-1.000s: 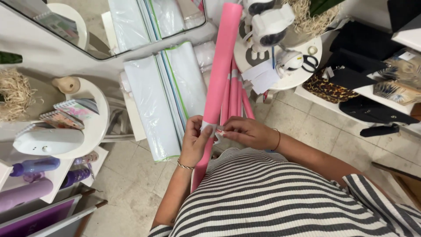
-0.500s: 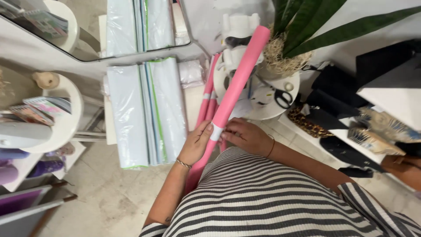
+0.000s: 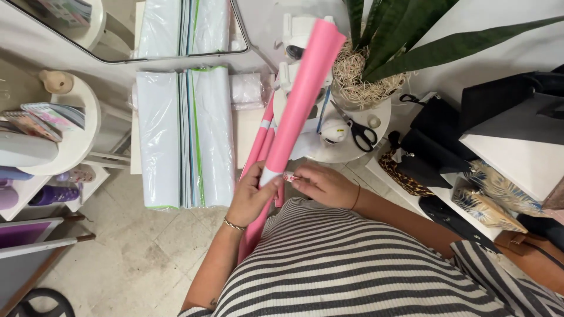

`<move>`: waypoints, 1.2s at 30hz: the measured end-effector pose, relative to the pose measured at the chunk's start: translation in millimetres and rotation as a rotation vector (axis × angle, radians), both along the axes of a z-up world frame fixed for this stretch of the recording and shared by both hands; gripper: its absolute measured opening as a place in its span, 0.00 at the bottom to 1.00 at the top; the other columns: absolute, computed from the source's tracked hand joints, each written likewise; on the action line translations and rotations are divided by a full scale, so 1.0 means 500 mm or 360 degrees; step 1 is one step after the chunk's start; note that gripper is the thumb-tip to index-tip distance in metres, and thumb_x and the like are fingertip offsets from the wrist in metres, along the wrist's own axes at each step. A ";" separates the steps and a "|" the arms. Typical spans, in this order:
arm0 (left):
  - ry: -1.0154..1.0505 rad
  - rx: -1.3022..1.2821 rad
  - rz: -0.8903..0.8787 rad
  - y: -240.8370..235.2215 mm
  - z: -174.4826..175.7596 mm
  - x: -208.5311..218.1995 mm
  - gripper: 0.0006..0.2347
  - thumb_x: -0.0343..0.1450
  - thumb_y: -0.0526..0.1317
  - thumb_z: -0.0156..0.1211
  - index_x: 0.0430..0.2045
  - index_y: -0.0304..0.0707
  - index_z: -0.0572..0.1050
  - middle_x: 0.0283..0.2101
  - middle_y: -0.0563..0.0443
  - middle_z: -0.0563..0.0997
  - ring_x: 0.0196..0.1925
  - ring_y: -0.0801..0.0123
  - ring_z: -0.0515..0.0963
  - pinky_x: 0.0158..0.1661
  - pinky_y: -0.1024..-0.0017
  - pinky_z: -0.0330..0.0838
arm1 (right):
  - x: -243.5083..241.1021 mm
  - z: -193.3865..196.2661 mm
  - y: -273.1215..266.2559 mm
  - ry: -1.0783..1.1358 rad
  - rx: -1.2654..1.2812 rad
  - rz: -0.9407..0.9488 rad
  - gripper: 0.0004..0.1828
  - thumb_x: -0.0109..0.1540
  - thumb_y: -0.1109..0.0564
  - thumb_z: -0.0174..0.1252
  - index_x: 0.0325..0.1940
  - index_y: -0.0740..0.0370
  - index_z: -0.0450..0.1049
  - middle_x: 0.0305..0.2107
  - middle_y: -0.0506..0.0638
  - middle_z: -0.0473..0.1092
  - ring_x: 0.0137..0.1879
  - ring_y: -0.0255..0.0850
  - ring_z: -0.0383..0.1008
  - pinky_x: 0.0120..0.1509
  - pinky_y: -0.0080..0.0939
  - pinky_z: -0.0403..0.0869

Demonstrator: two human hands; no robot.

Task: Wrapping a roll of paper in protective covering and securing it with tape

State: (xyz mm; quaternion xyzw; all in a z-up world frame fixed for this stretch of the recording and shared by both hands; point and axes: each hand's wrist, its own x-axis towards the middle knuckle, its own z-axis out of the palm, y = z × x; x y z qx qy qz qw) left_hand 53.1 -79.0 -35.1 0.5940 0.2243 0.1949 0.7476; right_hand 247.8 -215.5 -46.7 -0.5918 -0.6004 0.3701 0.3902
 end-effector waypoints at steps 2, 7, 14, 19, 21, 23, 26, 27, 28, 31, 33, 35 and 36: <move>0.0295 0.0193 0.0055 -0.019 0.041 0.006 0.24 0.62 0.39 0.73 0.50 0.27 0.73 0.32 0.38 0.78 0.30 0.61 0.80 0.34 0.66 0.76 | -0.014 0.019 -0.010 -0.0017 0.0002 0.0016 0.14 0.70 0.51 0.51 0.45 0.67 0.73 0.34 0.61 0.71 0.40 0.58 0.75 0.41 0.54 0.75; 0.0519 0.0492 0.0235 -0.014 0.026 0.014 0.20 0.61 0.39 0.77 0.43 0.32 0.76 0.32 0.38 0.78 0.38 0.59 0.76 0.41 0.63 0.70 | -0.037 -0.007 -0.028 0.0133 -0.0100 -0.0038 0.15 0.70 0.51 0.52 0.45 0.68 0.71 0.34 0.63 0.72 0.42 0.61 0.77 0.40 0.56 0.76; 0.0367 0.0092 0.0001 -0.018 0.025 0.022 0.20 0.60 0.29 0.75 0.43 0.30 0.74 0.31 0.43 0.83 0.35 0.68 0.79 0.41 0.69 0.75 | -0.028 -0.077 -0.057 0.0350 -0.0021 -0.0088 0.14 0.69 0.54 0.55 0.54 0.65 0.75 0.37 0.60 0.76 0.45 0.52 0.79 0.45 0.50 0.77; 0.0468 0.0266 0.0016 -0.011 0.032 0.036 0.19 0.61 0.31 0.75 0.44 0.31 0.74 0.31 0.43 0.84 0.35 0.67 0.80 0.41 0.67 0.75 | 0.021 -0.077 -0.081 0.0461 0.0006 -0.0033 0.16 0.67 0.57 0.59 0.56 0.68 0.75 0.40 0.64 0.77 0.47 0.52 0.78 0.49 0.52 0.77; 0.0552 0.0214 0.0142 -0.013 0.033 0.038 0.20 0.61 0.32 0.76 0.44 0.31 0.74 0.33 0.42 0.84 0.36 0.65 0.82 0.42 0.67 0.77 | 0.075 -0.074 -0.097 0.0745 -0.0407 -0.0214 0.18 0.66 0.56 0.59 0.59 0.62 0.76 0.41 0.57 0.79 0.48 0.44 0.77 0.55 0.47 0.78; 0.0548 0.0202 0.0187 -0.009 0.048 0.041 0.20 0.61 0.32 0.76 0.44 0.31 0.73 0.33 0.43 0.83 0.37 0.66 0.82 0.43 0.67 0.77 | 0.171 -0.144 -0.114 0.0453 -0.0466 -0.0420 0.16 0.64 0.57 0.60 0.56 0.63 0.78 0.42 0.60 0.79 0.50 0.50 0.78 0.55 0.51 0.77; 0.0562 0.0190 0.0235 -0.006 0.048 0.035 0.20 0.61 0.32 0.76 0.44 0.31 0.73 0.33 0.43 0.83 0.38 0.66 0.82 0.44 0.66 0.78 | 0.300 -0.284 -0.134 -0.0211 -0.0656 -0.0774 0.17 0.64 0.51 0.61 0.55 0.59 0.78 0.45 0.60 0.77 0.53 0.53 0.78 0.56 0.52 0.76; 0.0572 0.0193 0.0240 -0.003 0.045 0.034 0.20 0.61 0.31 0.75 0.44 0.32 0.73 0.33 0.43 0.83 0.38 0.66 0.81 0.43 0.66 0.77 | 0.343 -0.335 -0.138 -0.0589 -0.0781 -0.0921 0.19 0.65 0.45 0.61 0.56 0.54 0.78 0.48 0.56 0.76 0.53 0.51 0.77 0.57 0.50 0.76; 0.0572 0.0191 0.0254 -0.005 0.046 0.035 0.20 0.61 0.31 0.75 0.44 0.32 0.73 0.33 0.43 0.83 0.38 0.66 0.81 0.43 0.66 0.77 | 0.351 -0.347 -0.131 -0.0593 -0.0778 -0.0908 0.19 0.65 0.45 0.61 0.56 0.54 0.78 0.48 0.56 0.76 0.53 0.51 0.77 0.57 0.50 0.76; 0.0674 0.0239 0.0250 -0.007 0.046 0.034 0.19 0.62 0.32 0.74 0.44 0.33 0.73 0.33 0.44 0.84 0.37 0.65 0.83 0.42 0.65 0.78 | 0.370 -0.378 -0.106 -0.0872 -0.1104 -0.0816 0.28 0.65 0.38 0.57 0.62 0.56 0.74 0.53 0.58 0.70 0.51 0.52 0.79 0.51 0.47 0.79; 0.0722 0.0301 0.0236 -0.012 0.037 0.027 0.19 0.61 0.34 0.75 0.44 0.38 0.74 0.32 0.47 0.84 0.37 0.66 0.82 0.42 0.64 0.77 | 0.376 -0.394 -0.094 -0.0885 -0.1130 -0.0774 0.31 0.66 0.35 0.55 0.61 0.61 0.74 0.49 0.61 0.71 0.54 0.54 0.77 0.54 0.48 0.78; 0.0716 0.0304 0.0247 -0.010 0.033 0.024 0.19 0.61 0.34 0.75 0.44 0.38 0.74 0.32 0.47 0.83 0.37 0.65 0.81 0.43 0.64 0.76 | 0.401 -0.445 -0.102 -0.0868 -0.1076 -0.0802 0.28 0.67 0.37 0.55 0.60 0.60 0.75 0.48 0.60 0.72 0.54 0.54 0.77 0.54 0.49 0.78; 0.0704 0.0309 0.0251 -0.010 0.031 0.024 0.19 0.61 0.34 0.75 0.44 0.38 0.74 0.32 0.47 0.83 0.37 0.65 0.81 0.43 0.65 0.75 | 0.415 -0.470 -0.106 -0.0852 -0.1021 -0.0839 0.25 0.67 0.40 0.56 0.58 0.59 0.76 0.47 0.60 0.72 0.54 0.55 0.77 0.55 0.49 0.77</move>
